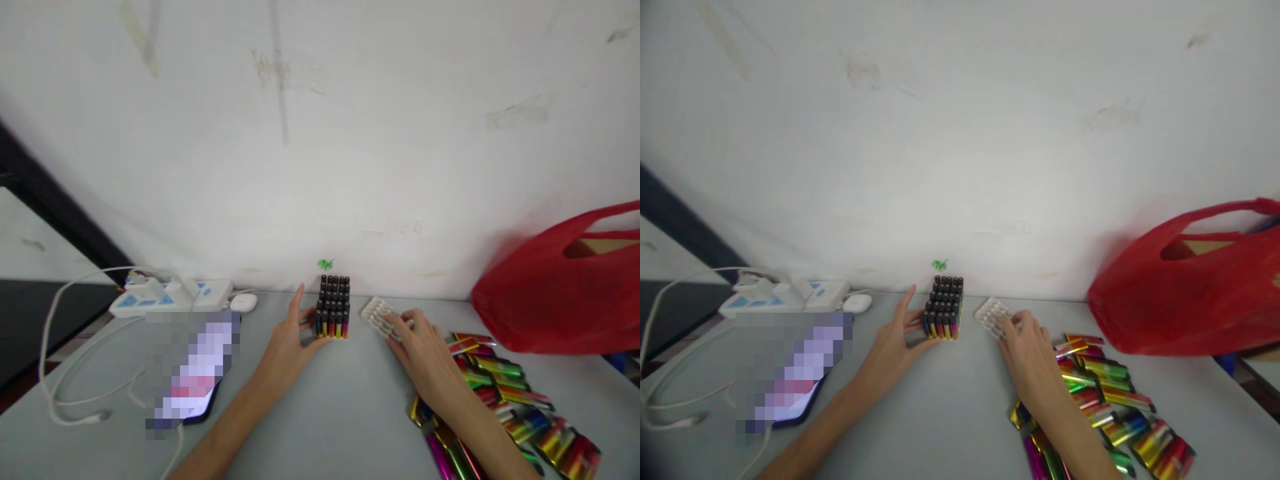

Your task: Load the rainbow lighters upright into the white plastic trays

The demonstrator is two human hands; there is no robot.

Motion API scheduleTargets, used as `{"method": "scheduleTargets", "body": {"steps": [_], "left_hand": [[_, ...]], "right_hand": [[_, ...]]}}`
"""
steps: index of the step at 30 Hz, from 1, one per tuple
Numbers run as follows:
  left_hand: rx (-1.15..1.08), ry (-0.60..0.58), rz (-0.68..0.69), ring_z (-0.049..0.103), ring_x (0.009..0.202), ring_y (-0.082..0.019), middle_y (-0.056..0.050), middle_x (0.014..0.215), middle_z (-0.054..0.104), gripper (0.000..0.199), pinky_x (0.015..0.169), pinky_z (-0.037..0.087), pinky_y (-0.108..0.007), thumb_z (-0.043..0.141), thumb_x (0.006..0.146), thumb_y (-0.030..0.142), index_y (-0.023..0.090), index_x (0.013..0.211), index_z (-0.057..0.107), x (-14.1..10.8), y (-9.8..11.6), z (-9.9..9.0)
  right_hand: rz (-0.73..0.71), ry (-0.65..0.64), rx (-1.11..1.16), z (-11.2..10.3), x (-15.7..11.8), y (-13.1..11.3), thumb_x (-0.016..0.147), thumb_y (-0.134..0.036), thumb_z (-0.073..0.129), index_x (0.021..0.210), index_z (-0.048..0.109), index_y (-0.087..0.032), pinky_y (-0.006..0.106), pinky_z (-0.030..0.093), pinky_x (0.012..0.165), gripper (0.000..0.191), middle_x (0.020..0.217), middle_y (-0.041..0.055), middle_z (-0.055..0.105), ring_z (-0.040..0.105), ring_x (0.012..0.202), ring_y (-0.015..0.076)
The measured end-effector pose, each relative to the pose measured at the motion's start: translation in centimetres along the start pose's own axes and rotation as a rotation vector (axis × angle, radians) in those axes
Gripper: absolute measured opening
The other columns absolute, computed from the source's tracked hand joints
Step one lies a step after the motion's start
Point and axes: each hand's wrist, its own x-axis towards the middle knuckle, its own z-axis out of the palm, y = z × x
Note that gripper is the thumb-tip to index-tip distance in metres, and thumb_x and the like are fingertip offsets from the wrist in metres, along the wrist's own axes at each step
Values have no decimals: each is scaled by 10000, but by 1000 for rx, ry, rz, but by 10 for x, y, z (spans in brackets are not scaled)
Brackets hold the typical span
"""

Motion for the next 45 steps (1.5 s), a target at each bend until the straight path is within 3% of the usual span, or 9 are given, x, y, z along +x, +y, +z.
{"method": "scheduleTargets", "body": {"steps": [7, 11, 14, 21, 27, 32, 37, 41, 45], "left_hand": [[256, 78, 112, 611, 1555, -394, -164, 1555, 729, 1157, 1297, 464, -674, 914, 945, 320, 317, 1807, 143, -1, -8, 5], [372, 107, 167, 687, 1460, -405, -176, 1503, 745, 1162, 1213, 551, -644, 902, 969, 348, 290, 1810, 102, -1, -7, 6], [493, 150, 190, 743, 1344, -414, -182, 1441, 760, 1120, 1159, 588, -622, 924, 955, 371, 267, 1789, 184, -2, -5, 8], [578, 238, 244, 735, 1295, -422, -177, 1396, 752, 939, 1131, 591, -597, 945, 916, 436, 233, 1654, 401, -2, -6, 9], [441, 220, 216, 729, 1222, -374, -116, 1266, 736, 529, 1080, 596, -530, 896, 897, 312, 233, 1301, 564, -3, -2, 8], [422, 280, 209, 674, 993, -283, -16, 1045, 632, 420, 876, 563, -396, 882, 840, 283, 266, 1032, 509, -6, 6, 7], [425, 110, 236, 590, 732, -213, 52, 739, 581, 379, 744, 441, -335, 788, 948, 323, 258, 768, 461, -8, 13, 9], [404, 131, 231, 622, 776, -218, 36, 793, 612, 282, 739, 455, -335, 712, 997, 289, 255, 816, 497, -9, 11, 11], [363, 270, 234, 657, 874, -236, 12, 941, 615, 231, 787, 536, -362, 732, 980, 298, 266, 1023, 508, -9, 10, 10]], "right_hand": [[-6, -17, 98, -7, 1, -3, 1087, -166, 636, 1341, 718, -240, 408, 634, 925, 277, 1206, 127, 679, 734, 1075, 308], [-20, -44, 130, -13, 0, -4, 1104, -181, 617, 1377, 713, -226, 443, 629, 1004, 293, 1241, 135, 678, 725, 1126, 316], [-9, -48, 205, -12, -1, -2, 1119, -210, 587, 1401, 712, -204, 453, 647, 973, 309, 1219, 141, 678, 740, 1098, 320], [68, 111, 314, 3, 2, 3, 1167, -274, 434, 1332, 743, -195, 450, 641, 877, 359, 1178, 155, 650, 711, 1001, 305], [168, 161, 470, -14, 2, 2, 1145, -349, 486, 1157, 782, -208, 442, 617, 890, 329, 1099, 135, 694, 738, 946, 288], [440, 191, 686, -29, 4, 12, 1004, -543, 641, 888, 797, -223, 468, 567, 831, 374, 907, 114, 751, 722, 861, 330], [574, 171, 884, -31, 9, 24, 907, -702, 694, 920, 797, -186, 412, 582, 675, 527, 853, 115, 816, 771, 742, 319], [638, 187, 1097, -31, 11, 23, 840, -780, 763, 930, 810, -172, 409, 659, 767, 616, 907, 118, 838, 805, 843, 312], [673, 221, 1451, -37, 15, 13, 749, -707, 946, 974, 857, -178, 345, 662, 838, 582, 1029, 110, 848, 775, 950, 270]]}}
